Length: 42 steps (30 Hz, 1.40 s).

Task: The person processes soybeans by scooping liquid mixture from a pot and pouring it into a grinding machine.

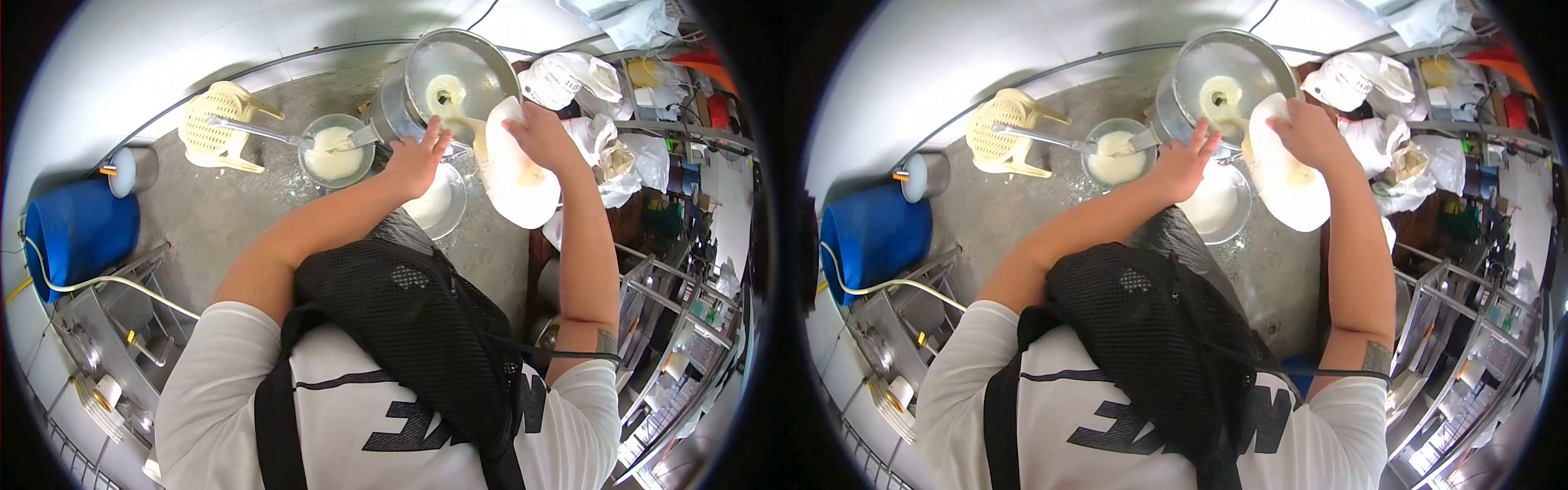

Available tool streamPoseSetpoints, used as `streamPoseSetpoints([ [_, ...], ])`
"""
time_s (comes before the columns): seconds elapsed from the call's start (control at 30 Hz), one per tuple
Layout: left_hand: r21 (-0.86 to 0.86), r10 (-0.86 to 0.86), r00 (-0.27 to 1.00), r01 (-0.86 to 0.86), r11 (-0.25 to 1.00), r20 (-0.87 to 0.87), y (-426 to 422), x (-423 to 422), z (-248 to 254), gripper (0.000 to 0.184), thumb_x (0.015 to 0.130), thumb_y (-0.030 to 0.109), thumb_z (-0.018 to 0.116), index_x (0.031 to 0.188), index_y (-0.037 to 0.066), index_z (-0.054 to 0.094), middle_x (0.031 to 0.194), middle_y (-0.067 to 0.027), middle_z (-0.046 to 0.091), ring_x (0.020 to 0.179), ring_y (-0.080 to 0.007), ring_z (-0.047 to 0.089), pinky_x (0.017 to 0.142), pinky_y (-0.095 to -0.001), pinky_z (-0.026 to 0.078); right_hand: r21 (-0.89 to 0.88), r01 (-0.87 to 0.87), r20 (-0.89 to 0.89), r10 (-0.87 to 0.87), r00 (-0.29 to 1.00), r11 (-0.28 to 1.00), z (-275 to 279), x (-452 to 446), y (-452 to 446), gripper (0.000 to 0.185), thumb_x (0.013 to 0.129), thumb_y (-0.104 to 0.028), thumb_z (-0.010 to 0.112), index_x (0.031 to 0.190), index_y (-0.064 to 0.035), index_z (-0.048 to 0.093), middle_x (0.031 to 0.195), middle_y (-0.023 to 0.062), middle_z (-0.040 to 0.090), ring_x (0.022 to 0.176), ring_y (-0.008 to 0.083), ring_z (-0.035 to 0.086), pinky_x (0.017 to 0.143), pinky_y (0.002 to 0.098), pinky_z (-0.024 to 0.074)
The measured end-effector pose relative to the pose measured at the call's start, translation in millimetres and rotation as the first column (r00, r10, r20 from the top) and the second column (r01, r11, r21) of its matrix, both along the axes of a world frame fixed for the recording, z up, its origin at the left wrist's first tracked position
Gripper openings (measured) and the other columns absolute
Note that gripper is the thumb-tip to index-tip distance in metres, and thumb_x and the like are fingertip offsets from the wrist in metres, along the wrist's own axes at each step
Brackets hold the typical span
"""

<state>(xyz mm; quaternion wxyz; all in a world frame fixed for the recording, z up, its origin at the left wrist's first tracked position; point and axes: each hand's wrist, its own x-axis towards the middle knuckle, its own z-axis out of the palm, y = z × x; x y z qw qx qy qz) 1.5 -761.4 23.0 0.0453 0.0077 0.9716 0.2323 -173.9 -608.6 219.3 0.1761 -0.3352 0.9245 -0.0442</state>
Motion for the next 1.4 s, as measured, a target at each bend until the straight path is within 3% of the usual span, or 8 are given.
streamPoseSetpoints([
  [0.1,-0.029,0.001,1.000,-0.002,1.000,-0.008,1.9,0.3,2.7,0.062,0.106,0.026,0.048,0.165,0.015,0.031,0.173,-0.0219,0.015,0.115,-0.0558,0.059,0.095,-0.0709,0.048,0.035,-0.006,-0.012,0.006,1.000,0.999,0.7,-0.4,-2.2,0.046,0.096,-0.038,0.067,0.109,0.0063,0.066,0.105,0.0312,0.070,0.104,0.0479,0.067,0.092,0.0518,0.0520],
  [0.17,-0.114,-0.009,1.000,0.010,0.993,0.013,3.8,-1.0,1.0,0.090,0.093,0.027,0.071,0.167,0.012,0.022,0.173,-0.0252,0.008,0.114,-0.0452,0.060,0.093,-0.0600,0.050,0.040,-0.002,-0.016,0.003,1.000,0.999,-2.9,-2.0,-1.1,0.044,0.097,-0.036,0.067,0.109,0.0060,0.066,0.104,0.0314,0.070,0.104,0.0482,0.067,0.092,0.0520,0.0517],
  [0.3,-0.105,-0.012,1.000,0.015,0.994,0.028,3.2,-1.2,2.5,0.086,0.094,0.023,0.068,0.167,0.012,0.023,0.173,-0.0253,0.009,0.113,-0.0455,0.060,0.094,-0.0609,0.049,0.023,0.033,0.041,-0.034,0.999,0.999,5.2,4.5,-6.5,0.043,0.097,-0.035,0.067,0.109,0.0059,0.066,0.105,0.0316,0.070,0.105,0.0484,0.067,0.092,0.0519,0.0515],
  [0.37,-0.028,-0.011,1.000,0.012,1.000,0.023,2.7,-1.5,1.4,0.062,0.107,0.026,0.044,0.166,0.013,0.028,0.172,-0.0247,0.014,0.117,-0.0566,0.058,0.096,-0.0717,0.048,0.016,0.018,0.033,-0.019,0.999,1.000,2.2,2.8,-5.1,0.042,0.097,-0.034,0.067,0.108,0.0060,0.066,0.106,0.0317,0.070,0.106,0.0485,0.066,0.093,0.0518,0.0514],
  [0.6,-0.072,0.000,1.000,0.000,0.997,0.002,5.0,-0.6,1.0,0.061,0.107,0.026,0.045,0.165,0.012,0.031,0.172,-0.0252,0.014,0.116,-0.0575,0.058,0.094,-0.0717,0.049,0.036,-0.001,0.011,0.000,1.000,0.999,4.1,3.2,-6.4,0.042,0.097,-0.035,0.066,0.107,0.0062,0.066,0.106,0.0317,0.070,0.106,0.0485,0.066,0.093,0.0519,0.0513],
  [0.67,-0.054,0.008,1.000,-0.008,0.999,-0.011,5.1,-0.3,0.5,0.061,0.107,0.027,0.045,0.165,0.012,0.032,0.172,-0.0253,0.014,0.116,-0.0575,0.058,0.093,-0.0711,0.050,0.000,-0.022,-0.017,0.022,1.000,1.000,0.8,1.9,-4.0,0.040,0.097,-0.032,0.069,0.102,0.0070,0.064,0.096,0.0277,0.070,0.091,0.0423,0.069,0.084,0.0470,0.0524],
  [1.0,-0.002,0.007,1.000,-0.007,1.000,0.005,5.7,-0.1,-1.9,0.064,0.107,0.029,0.047,0.166,0.014,0.028,0.172,-0.0237,0.013,0.116,-0.0583,0.058,0.096,-0.0737,0.046,0.058,-0.077,-0.064,0.080,0.995,0.995,-10.4,-7.3,-2.6,0.043,0.096,-0.035,0.067,0.108,0.0070,0.066,0.104,0.0294,0.070,0.102,0.0458,0.068,0.091,0.0497,0.0520],
  [1.4,-0.010,0.025,0.997,-0.026,1.000,-0.070,8.0,-0.6,-9.5,0.063,0.106,0.029,0.049,0.164,0.013,0.032,0.171,-0.0240,0.017,0.110,-0.0557,0.060,0.092,-0.0729,0.046,0.104,-0.091,-0.053,0.097,0.994,0.990,-4.2,-4.9,-10.4,0.047,0.097,-0.041,0.065,0.104,0.0050,0.066,0.105,0.0290,0.070,0.103,0.0457,0.068,0.090,0.0502,0.0522],
])
